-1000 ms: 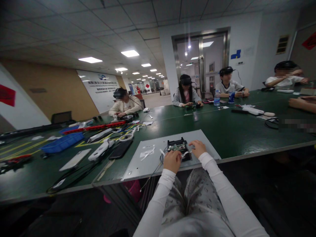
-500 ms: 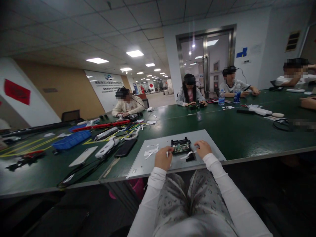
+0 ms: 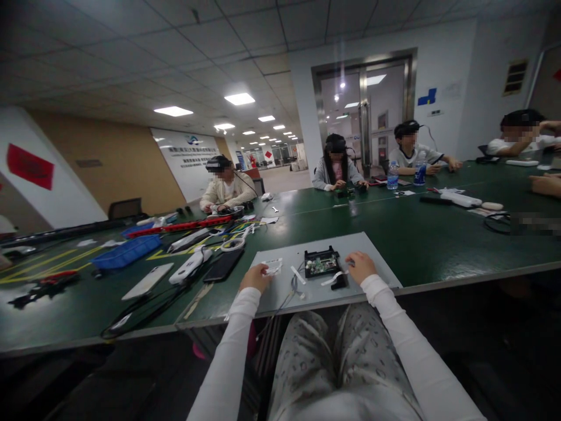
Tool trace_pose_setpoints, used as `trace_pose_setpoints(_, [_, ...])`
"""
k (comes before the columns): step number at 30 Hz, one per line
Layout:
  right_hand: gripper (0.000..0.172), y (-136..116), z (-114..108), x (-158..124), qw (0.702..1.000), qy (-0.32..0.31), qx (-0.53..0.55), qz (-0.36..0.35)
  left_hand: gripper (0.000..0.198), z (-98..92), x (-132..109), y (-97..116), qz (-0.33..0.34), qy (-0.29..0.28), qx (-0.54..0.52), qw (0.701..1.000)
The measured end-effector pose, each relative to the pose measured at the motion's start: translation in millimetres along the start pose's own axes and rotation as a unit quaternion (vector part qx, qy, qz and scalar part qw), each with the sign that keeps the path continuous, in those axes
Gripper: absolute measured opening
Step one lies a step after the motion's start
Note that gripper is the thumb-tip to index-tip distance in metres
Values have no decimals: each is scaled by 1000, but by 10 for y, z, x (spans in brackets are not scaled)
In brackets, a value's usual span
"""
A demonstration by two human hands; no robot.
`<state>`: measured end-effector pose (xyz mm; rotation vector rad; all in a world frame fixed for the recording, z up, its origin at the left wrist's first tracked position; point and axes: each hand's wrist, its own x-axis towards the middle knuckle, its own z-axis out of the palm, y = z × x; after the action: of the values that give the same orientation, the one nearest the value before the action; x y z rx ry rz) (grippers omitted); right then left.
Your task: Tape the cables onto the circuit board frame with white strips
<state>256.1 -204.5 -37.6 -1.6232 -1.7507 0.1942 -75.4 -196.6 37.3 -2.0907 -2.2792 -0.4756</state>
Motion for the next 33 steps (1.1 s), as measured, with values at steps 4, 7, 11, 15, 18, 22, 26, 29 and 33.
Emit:
trace_pose_setpoints(4, [21,9,-1,-2,1000,1,-5,-3,20,61,-67,5,12,44,-11,999])
trace_pose_setpoints(7, [21,16,1,-3,1000,3,-9,-7,21,64,-100,26,28,48,-5,998])
trace_pose_setpoints(11, [21,24,7,0,1000,-1,-8,-6,21,38,-129,54,35,51,8,998])
trace_pose_setpoints(15, [20,24,3,0,1000,-2,-7,-5,24,9,-165,78,25,53,2,998])
trace_pose_setpoints(18, [21,21,-4,-2,1000,-2,-7,-6,24,12,-170,73,28,57,-4,998])
trace_pose_setpoints(22, [22,11,-12,-2,1000,-3,-4,-5,23,65,-127,20,40,66,-9,997])
trace_pose_setpoints(26, [22,-4,-24,-6,1000,-4,0,-4,23,141,-72,-46,54,80,-20,995])
trace_pose_setpoints(29, [21,-8,-27,-8,1000,-3,4,-3,23,180,-50,-79,68,97,-32,992])
trace_pose_setpoints(33, [20,2,-17,-5,1000,2,3,-6,22,201,-42,-105,85,110,-42,989])
